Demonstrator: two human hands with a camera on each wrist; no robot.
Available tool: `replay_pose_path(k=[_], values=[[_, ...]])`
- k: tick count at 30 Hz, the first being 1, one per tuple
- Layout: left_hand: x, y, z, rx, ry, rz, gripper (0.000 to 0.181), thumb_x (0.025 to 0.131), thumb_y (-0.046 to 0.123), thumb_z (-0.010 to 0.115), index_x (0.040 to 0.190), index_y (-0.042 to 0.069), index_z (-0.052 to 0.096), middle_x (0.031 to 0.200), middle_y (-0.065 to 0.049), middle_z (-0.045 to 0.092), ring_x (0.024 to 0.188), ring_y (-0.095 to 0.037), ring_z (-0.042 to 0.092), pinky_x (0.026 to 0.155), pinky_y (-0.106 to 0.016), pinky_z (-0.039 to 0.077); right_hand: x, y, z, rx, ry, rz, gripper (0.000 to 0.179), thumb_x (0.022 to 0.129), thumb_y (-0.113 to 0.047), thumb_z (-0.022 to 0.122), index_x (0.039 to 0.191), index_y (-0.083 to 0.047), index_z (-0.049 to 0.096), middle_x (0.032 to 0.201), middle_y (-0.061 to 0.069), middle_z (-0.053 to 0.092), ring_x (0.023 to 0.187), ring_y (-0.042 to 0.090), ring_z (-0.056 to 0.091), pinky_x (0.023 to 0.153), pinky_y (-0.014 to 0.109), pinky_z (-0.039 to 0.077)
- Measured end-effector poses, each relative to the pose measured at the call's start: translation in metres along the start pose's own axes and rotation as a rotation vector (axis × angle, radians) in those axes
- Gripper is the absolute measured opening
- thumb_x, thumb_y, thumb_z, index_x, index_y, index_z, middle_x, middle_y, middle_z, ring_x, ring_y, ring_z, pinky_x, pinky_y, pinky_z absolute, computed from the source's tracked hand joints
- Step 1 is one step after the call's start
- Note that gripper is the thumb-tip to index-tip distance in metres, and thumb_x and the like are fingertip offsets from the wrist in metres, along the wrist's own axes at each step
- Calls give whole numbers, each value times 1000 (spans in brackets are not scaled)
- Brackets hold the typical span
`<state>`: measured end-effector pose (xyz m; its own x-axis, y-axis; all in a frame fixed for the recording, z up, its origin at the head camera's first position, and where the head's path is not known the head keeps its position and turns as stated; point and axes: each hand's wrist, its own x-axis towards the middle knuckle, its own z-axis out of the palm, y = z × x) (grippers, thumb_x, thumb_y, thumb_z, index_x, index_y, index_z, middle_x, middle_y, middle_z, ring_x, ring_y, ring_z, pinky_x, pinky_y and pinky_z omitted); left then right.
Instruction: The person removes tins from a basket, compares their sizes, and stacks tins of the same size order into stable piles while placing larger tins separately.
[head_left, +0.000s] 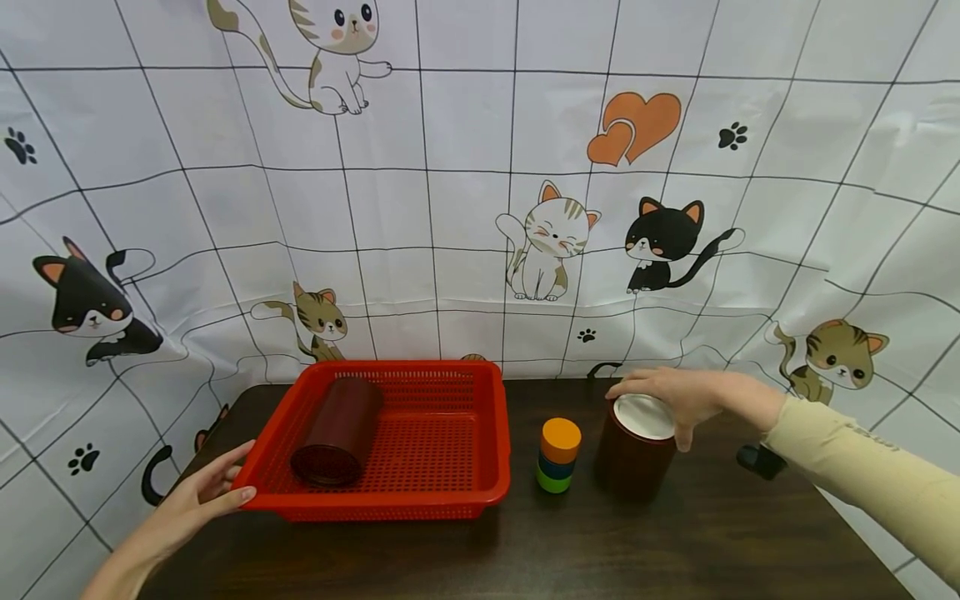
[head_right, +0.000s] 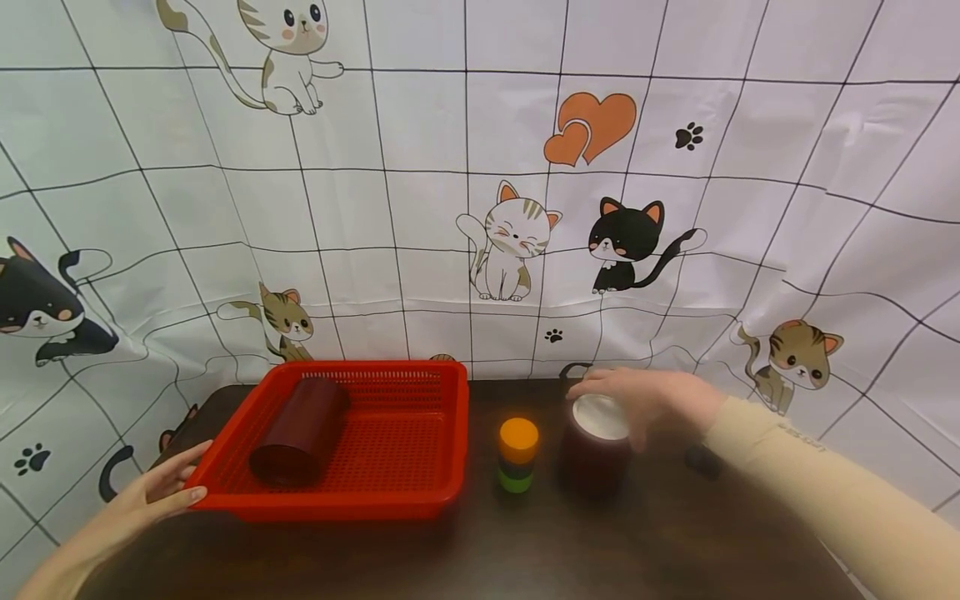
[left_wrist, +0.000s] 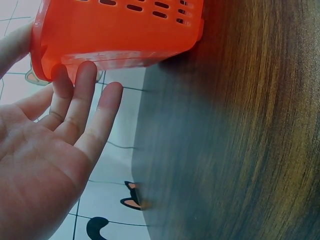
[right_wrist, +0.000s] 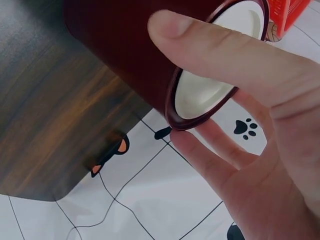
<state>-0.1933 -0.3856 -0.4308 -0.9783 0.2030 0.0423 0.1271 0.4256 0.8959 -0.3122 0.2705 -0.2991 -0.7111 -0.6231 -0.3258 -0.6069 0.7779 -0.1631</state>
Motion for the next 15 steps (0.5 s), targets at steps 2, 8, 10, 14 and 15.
replay_pose_path(k=[2,8,10,14,15], values=[[0,0,0,1,0,-1,66,102,11,52,157,1,17,108,20,61,95,-2,64,79,-25,54,0,1,-1,17,-10,-1,110,53,-5,96,146,-30,43,151,12,39,133,39,38,93,55,51],[0,3,0,6,-4,-34,68,102,14,52,156,-1,15,109,19,61,96,-2,64,80,-26,54,2,11,-1,35,-29,-31,111,55,-12,96,149,-32,40,151,8,39,136,38,33,98,59,45],[1,3,0,9,0,-40,68,102,14,53,156,-1,15,109,19,61,96,-2,64,80,-26,54,2,14,-1,41,-27,-50,111,55,-14,96,149,-32,39,150,8,39,135,38,33,99,61,43],[1,3,0,13,13,-34,67,101,14,53,156,-2,16,108,19,61,95,-1,64,79,-26,54,1,16,-2,65,-24,-72,111,55,-16,96,149,-30,40,150,9,40,134,39,33,100,63,40],[1,3,0,14,16,-31,67,101,13,53,155,-2,16,108,18,61,95,-1,64,79,-26,54,1,17,-2,73,-23,-73,111,55,-16,96,149,-30,40,149,9,40,133,39,33,100,64,39]])
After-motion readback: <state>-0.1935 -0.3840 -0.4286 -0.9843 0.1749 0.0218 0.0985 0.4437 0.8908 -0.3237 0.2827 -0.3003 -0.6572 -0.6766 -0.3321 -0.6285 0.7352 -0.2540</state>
